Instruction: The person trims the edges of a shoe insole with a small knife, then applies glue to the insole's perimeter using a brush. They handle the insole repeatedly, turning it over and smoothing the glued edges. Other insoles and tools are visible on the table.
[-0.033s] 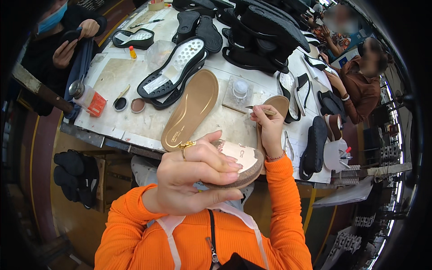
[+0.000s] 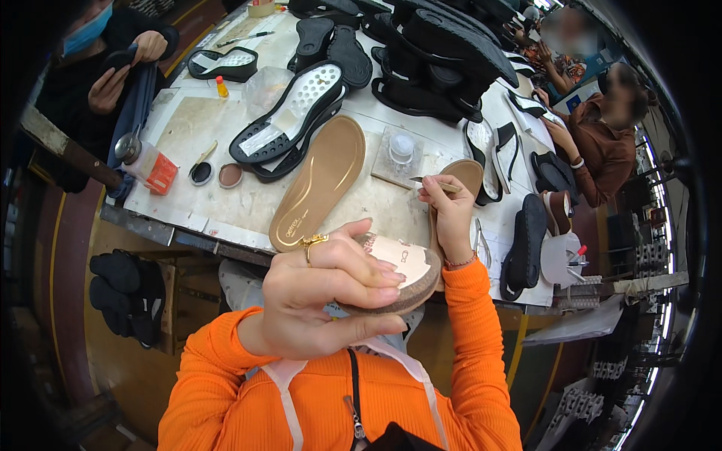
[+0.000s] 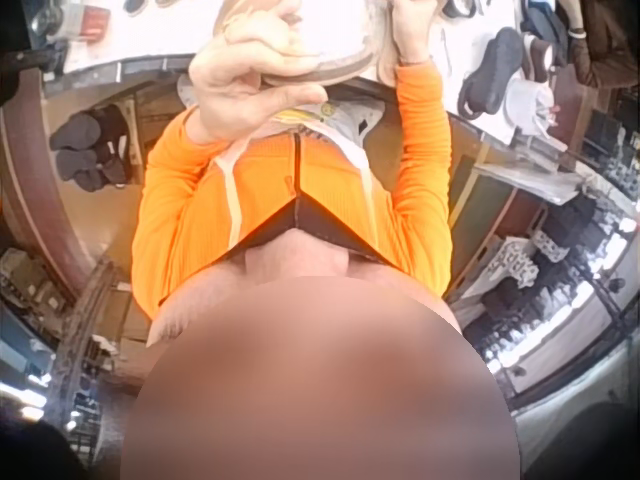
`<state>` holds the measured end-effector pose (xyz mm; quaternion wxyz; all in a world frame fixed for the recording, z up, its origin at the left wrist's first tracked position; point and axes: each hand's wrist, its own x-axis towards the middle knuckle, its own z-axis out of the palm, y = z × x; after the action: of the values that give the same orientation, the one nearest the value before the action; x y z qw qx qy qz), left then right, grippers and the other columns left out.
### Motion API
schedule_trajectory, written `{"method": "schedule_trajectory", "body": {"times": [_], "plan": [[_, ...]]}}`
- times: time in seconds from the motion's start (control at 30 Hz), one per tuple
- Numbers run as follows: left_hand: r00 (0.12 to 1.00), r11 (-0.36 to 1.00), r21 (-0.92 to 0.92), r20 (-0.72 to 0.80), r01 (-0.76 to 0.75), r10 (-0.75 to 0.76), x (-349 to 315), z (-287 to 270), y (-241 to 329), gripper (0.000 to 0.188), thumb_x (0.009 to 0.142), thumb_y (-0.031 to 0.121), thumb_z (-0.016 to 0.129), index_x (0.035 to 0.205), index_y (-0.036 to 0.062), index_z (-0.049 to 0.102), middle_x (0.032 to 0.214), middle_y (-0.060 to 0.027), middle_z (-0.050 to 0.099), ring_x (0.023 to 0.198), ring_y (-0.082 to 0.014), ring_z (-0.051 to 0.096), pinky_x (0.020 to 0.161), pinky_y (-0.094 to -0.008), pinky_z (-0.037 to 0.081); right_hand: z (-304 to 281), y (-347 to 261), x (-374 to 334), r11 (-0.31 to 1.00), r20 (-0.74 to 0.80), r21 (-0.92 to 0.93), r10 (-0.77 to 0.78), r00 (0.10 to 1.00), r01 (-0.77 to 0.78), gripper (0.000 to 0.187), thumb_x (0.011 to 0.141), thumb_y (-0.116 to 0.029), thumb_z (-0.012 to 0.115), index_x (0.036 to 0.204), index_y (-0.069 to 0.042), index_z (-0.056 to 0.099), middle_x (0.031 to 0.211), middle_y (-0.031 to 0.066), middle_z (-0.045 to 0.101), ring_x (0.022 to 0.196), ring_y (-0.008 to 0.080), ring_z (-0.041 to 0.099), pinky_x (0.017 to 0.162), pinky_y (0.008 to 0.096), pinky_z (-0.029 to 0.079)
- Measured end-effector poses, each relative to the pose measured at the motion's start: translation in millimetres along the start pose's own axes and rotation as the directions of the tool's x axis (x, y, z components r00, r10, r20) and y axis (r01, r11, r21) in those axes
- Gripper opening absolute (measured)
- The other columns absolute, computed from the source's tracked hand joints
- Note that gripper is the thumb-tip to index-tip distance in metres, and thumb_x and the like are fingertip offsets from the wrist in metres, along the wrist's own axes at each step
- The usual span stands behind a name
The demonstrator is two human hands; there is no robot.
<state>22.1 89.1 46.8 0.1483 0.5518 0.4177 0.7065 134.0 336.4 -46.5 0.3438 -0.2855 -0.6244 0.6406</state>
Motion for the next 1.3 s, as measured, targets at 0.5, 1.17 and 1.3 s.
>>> {"method": "schedule_trajectory", "body": {"times": [0.5, 1.17, 1.3], "plan": [[0.999, 0.998, 0.038, -0.001, -0.046, 0.046, 6, 8, -5, 0.026, 0.061, 0.01, 0.089, 0.081, 0.0092, 0.072, 0.085, -0.0025, 0.069, 0.08, -0.0167, 0.067, 0.1, -0.0442, 0.041, 2, 0, 5, 1.0, 0.03, -0.025, -0.016, 0.999, 0.016, 0.017, 0.087, -0.015, 0.07, 0.09, 0.002, 0.066, 0.081, 0.0051, 0.067, 0.072, 0.0092, 0.062, 0.067, 0.022, 0.051], [0.994, 0.99, 0.09, -0.008, -0.109, 0.111, 8, 9, -9, 0.029, 0.06, 0.013, 0.09, 0.081, 0.0092, 0.072, 0.085, -0.002, 0.068, 0.08, -0.0162, 0.068, 0.097, -0.0418, 0.044, 4, -1, 5, 0.999, 0.024, -0.047, 0.0, 1.0, 0.001, 0.017, 0.086, -0.014, 0.071, 0.092, 0.001, 0.067, 0.082, 0.0056, 0.067, 0.072, 0.0105, 0.063, 0.067, 0.0222, 0.051], [0.995, 0.985, 0.141, -0.023, -0.097, 0.102, 12, 4, -9, 0.027, 0.061, 0.012, 0.089, 0.08, 0.0088, 0.071, 0.082, -0.0022, 0.068, 0.079, -0.0153, 0.068, 0.097, -0.0431, 0.044, 4, -2, 5, 0.999, 0.027, -0.044, 0.007, 1.0, -0.005, 0.017, 0.086, -0.014, 0.071, 0.091, 0.001, 0.067, 0.081, 0.0053, 0.067, 0.072, 0.0105, 0.062, 0.068, 0.0224, 0.05]]}}
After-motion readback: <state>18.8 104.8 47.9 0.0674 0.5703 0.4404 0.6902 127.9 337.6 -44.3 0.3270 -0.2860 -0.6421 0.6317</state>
